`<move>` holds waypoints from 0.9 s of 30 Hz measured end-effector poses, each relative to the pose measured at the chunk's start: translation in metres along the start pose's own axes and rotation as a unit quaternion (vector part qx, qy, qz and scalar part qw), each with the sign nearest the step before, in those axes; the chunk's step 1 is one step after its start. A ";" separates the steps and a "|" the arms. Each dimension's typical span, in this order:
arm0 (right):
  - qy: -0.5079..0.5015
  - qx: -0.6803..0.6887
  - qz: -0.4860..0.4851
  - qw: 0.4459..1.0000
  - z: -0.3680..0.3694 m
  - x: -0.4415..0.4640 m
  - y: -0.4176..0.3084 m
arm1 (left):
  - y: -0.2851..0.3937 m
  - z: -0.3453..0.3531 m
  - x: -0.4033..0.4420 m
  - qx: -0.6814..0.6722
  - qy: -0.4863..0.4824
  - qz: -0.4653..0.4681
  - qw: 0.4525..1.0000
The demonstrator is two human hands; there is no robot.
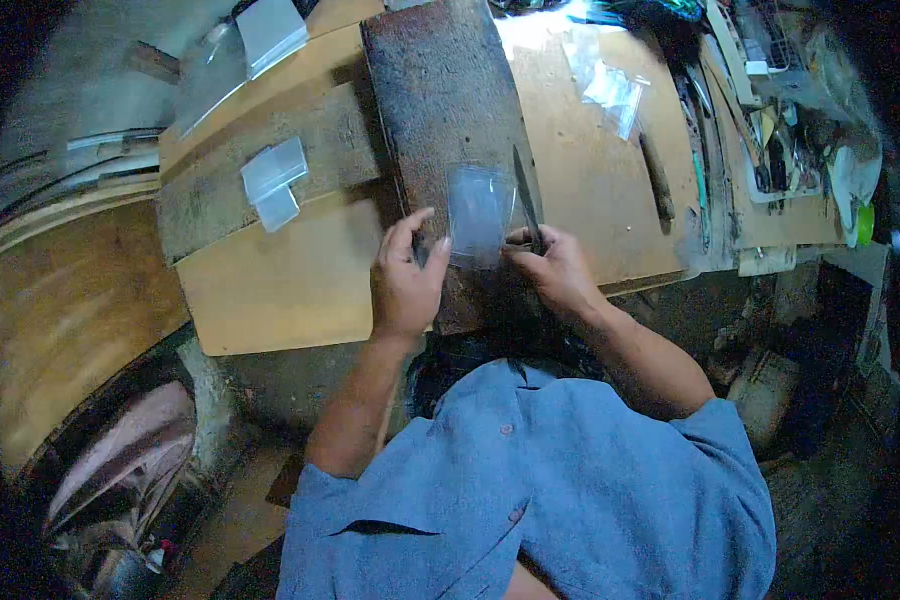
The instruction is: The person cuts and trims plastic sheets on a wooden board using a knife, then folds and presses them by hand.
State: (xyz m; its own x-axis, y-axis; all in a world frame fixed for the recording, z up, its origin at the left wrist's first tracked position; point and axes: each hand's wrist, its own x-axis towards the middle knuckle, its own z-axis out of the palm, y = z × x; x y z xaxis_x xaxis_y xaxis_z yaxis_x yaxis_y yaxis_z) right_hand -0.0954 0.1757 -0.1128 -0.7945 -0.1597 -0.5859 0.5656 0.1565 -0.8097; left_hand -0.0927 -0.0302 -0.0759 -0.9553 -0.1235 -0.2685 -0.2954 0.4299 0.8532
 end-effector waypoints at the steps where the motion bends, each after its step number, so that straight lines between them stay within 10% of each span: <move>1: 0.010 -0.007 -0.015 1.000 -0.002 -0.006 -0.008 | -0.001 0.000 -0.005 0.045 0.010 0.038 0.998; 6: 0.065 -0.058 -0.022 0.996 -0.037 0.000 -0.015 | -0.016 0.005 -0.025 0.150 0.010 0.122 0.981; 11: 0.235 -0.406 -0.235 0.851 -0.083 0.041 0.002 | -0.019 0.013 -0.029 0.187 -0.056 0.135 0.971; 27: 0.281 -0.535 -0.239 0.760 -0.098 0.080 0.007 | -0.012 0.026 -0.031 0.315 -0.078 0.136 0.936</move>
State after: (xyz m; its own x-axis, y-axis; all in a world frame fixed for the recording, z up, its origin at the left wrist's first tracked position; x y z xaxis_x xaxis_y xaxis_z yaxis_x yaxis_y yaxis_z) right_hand -0.1767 0.2595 -0.1618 -0.9918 -0.0521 0.1168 -0.0810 0.9628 -0.2579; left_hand -0.0596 -0.0080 -0.0898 -0.9668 0.1778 -0.1835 0.0698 0.8745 0.4800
